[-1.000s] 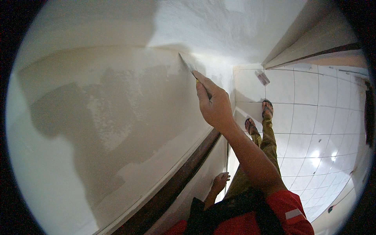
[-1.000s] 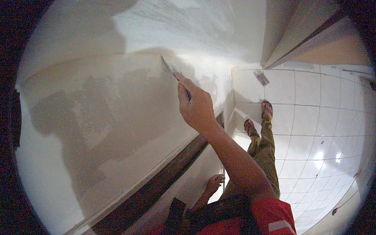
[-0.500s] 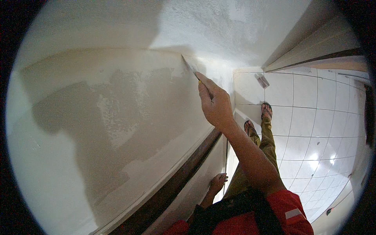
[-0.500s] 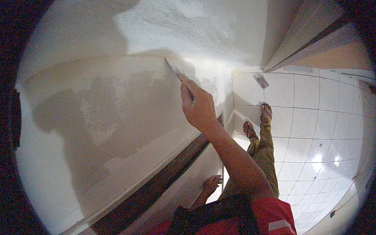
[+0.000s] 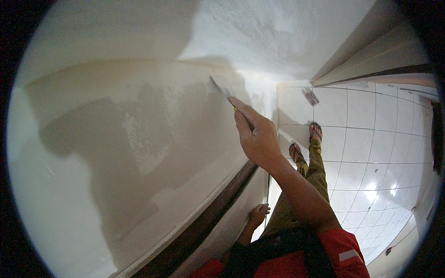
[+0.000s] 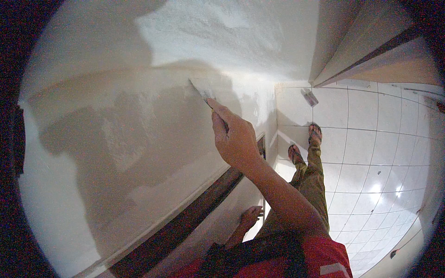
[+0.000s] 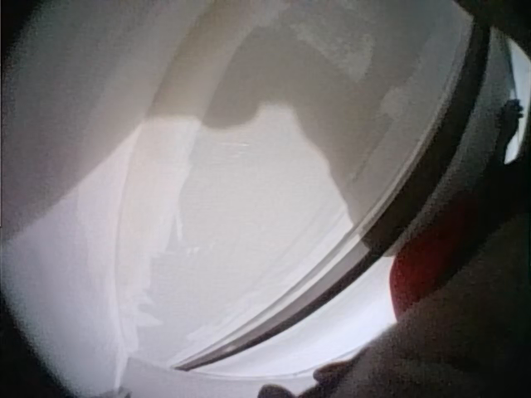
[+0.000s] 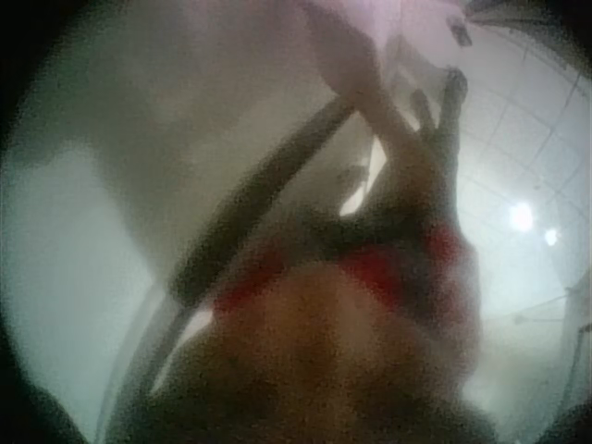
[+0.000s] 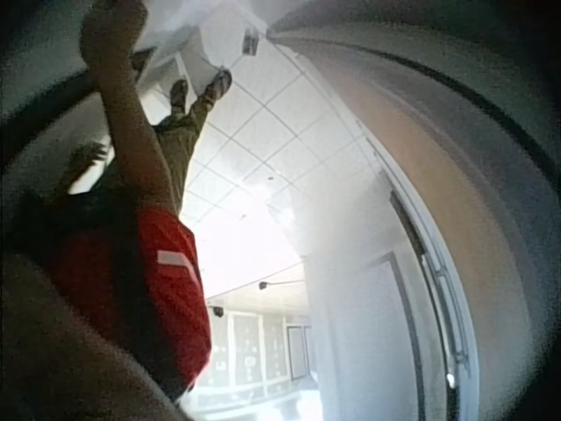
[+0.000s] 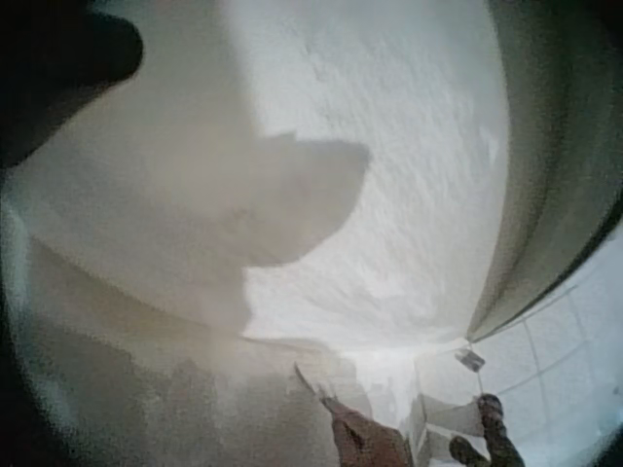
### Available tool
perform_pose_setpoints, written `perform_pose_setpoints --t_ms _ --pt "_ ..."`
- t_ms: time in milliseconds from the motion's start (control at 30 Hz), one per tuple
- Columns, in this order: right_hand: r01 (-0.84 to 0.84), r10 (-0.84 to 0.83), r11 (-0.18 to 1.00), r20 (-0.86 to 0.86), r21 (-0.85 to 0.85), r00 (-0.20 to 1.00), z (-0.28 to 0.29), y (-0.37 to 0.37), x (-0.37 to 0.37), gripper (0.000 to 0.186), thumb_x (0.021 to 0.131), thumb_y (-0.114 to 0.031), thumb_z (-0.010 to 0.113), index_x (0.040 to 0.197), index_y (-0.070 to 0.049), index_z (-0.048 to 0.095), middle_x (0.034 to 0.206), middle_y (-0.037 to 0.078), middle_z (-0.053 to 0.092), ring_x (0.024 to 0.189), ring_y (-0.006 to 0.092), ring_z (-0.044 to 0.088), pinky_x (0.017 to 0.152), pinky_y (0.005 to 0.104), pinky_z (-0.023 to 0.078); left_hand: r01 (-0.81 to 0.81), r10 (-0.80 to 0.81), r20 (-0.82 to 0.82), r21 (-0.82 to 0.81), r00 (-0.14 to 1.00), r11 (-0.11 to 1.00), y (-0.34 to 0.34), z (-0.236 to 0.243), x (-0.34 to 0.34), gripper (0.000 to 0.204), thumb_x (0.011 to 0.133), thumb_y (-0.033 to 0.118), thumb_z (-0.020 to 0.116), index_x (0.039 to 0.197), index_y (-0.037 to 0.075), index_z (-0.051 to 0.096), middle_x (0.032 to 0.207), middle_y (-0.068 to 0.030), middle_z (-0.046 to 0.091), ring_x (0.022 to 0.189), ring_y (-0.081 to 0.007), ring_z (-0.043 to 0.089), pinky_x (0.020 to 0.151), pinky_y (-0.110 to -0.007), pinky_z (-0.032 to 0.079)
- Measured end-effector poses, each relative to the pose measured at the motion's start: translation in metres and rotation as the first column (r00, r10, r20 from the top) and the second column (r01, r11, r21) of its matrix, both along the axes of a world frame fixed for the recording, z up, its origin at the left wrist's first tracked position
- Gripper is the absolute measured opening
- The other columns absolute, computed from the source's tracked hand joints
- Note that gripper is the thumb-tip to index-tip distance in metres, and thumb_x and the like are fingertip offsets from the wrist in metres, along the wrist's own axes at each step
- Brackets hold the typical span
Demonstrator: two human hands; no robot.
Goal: The person applies a white substance to a wall corner using a putty knife and then smooths it by hand.
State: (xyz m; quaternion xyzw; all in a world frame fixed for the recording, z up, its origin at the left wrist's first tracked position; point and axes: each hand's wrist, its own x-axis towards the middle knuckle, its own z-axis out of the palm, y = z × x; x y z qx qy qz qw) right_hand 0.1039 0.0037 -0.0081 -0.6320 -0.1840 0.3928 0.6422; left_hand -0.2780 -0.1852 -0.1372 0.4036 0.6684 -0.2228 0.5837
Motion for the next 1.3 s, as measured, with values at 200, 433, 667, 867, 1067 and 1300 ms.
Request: perform_pose_setpoints --t_ms 200,433,667,867,1067,1300 --pt "-0.003 0.002 1.0 -0.031 -0.025 1.0 -0.002 -0.001 0.006 0.038 0.106 -0.016 0.055 0.143 -0.01 0.06 0.084 0.009 0.065 0.07 0.0119 0.053 0.07 0.0301 0.048 0.035 -0.035 0.02 0.003 0.999 0.999 0.0 -0.003 0.003 0.045 0.107 0.036 0.056 0.128 -0.002 0.061 0.114 -0.0178 0.074 0.097 -0.026 0.073 0.085 -0.039 0.057" --pt "0.014 -0.015 1.0 -0.038 -0.022 0.999 0.006 0.004 -0.002 0.036 0.105 -0.015 0.054 0.139 -0.008 0.061 0.095 0.025 0.072 0.079 0.0355 0.072 0.078 0.0408 0.055 -0.01 0.008 0.087 0.021 0.996 1.0 -0.004 -0.005 -0.003 0.047 0.107 0.035 0.054 0.129 -0.006 0.059 0.117 -0.0198 0.071 0.103 -0.0278 0.071 0.089 -0.042 0.057" --pt "0.075 -0.076 0.997 0.06 0.019 0.995 -0.007 0.01 -0.008 0.039 0.107 -0.016 0.053 0.145 -0.008 0.059 0.088 0.012 0.067 0.071 0.0124 0.056 0.072 0.03 0.05 0.045 -0.045 0.015 -0.002 0.999 0.999 -0.001 -0.008 -0.002 0.051 0.108 0.039 0.051 0.131 -0.006 0.059 0.116 -0.0194 0.072 0.101 -0.0268 0.071 0.089 -0.041 0.056" --pt "0.031 -0.031 0.999 -0.013 -0.012 0.999 -0.001 0.013 -0.005 0.038 0.107 -0.016 0.053 0.143 -0.007 0.059 0.087 0.013 0.066 0.075 0.0132 0.058 0.073 0.0304 0.05 0.068 -0.067 0.025 -0.013 0.997 0.998 -0.005 -0.018 -0.014 0.041 0.108 0.035 0.048 0.132 0.005 0.06 0.122 -0.0092 0.073 0.106 -0.0219 0.073 0.085 -0.04 0.057" --pt "0.061 -0.061 0.998 0.036 -0.022 0.998 -0.008 0.018 -0.008 0.038 0.107 -0.016 0.053 0.142 -0.006 0.06 0.093 0.015 0.07 0.076 0.0137 0.06 0.075 0.0306 0.051 0.008 -0.006 0.05 -0.033 0.999 0.999 -0.002 -0.014 -0.011 0.048 0.107 0.038 0.053 0.132 -0.003 0.06 0.118 -0.0178 0.073 0.1 -0.026 0.072 0.087 -0.04 0.055" --pt "0.078 -0.078 0.997 0.009 0.014 0.997 -0.007 0.02 -0.003 0.038 0.107 -0.018 0.054 0.142 -0.005 0.06 0.102 0.018 0.074 0.082 0.0152 0.065 0.082 0.0328 0.053 0.031 -0.029 0.047 -0.053 0.998 0.998 0.0 -0.015 -0.011 0.049 0.107 0.039 0.054 0.132 -0.003 0.06 0.116 -0.0172 0.073 0.099 -0.0255 0.072 0.086 -0.039 0.055"
